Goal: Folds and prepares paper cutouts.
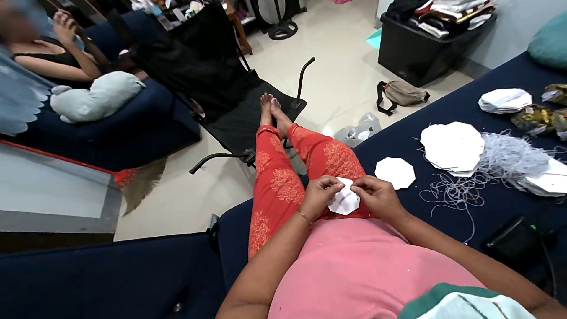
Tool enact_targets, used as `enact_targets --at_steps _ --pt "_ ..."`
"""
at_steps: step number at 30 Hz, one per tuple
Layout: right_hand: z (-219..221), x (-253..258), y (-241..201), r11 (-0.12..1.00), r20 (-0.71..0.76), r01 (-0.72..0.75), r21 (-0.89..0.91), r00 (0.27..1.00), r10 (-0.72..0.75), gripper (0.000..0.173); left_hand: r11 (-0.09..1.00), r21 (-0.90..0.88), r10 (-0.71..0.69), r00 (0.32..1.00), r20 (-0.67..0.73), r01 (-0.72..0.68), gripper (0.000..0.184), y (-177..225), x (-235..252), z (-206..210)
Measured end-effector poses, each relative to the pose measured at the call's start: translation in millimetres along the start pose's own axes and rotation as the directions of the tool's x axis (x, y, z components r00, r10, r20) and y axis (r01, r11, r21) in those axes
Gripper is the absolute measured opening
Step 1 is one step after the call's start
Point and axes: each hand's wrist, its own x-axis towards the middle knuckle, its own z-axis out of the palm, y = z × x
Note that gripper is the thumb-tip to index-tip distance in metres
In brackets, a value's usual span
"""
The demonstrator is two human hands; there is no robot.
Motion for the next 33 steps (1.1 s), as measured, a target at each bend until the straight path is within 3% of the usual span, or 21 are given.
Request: enact_targets --at_steps 11,16,24,33 --pt "6.2 -1.1 -0.7 0.997 0.012 0.056 -0.052 0.998 -0.056 0.015 0.988 -0.143 -0.053 0.999 0.007 0.053 0.009 9.0 -3.7 7.0" --pt "8.0 -1.8 0.5 0.996 0.002 0.067 -0.058 0.998 -0.067 0.015 0.991 -0.121 -0.055 0.998 0.005 0.056 0.006 6.3 -3.2 6.9" --pt "8.1 -2.1 0.3 0.995 -0.012 0.046 -0.088 0.999 -0.048 0.015 0.989 0.068 0.132 0.991 -0.013 -0.131 0.011 -1.5 -2.4 7.8" --pt "8.9 -3.3 -1.4 0.998 -0.035 0.021 -0.06 0.999 -0.023 0.014 0.966 0.075 0.25 0.968 -0.028 -0.247 0.012 -7.3 -2.7 11.8"
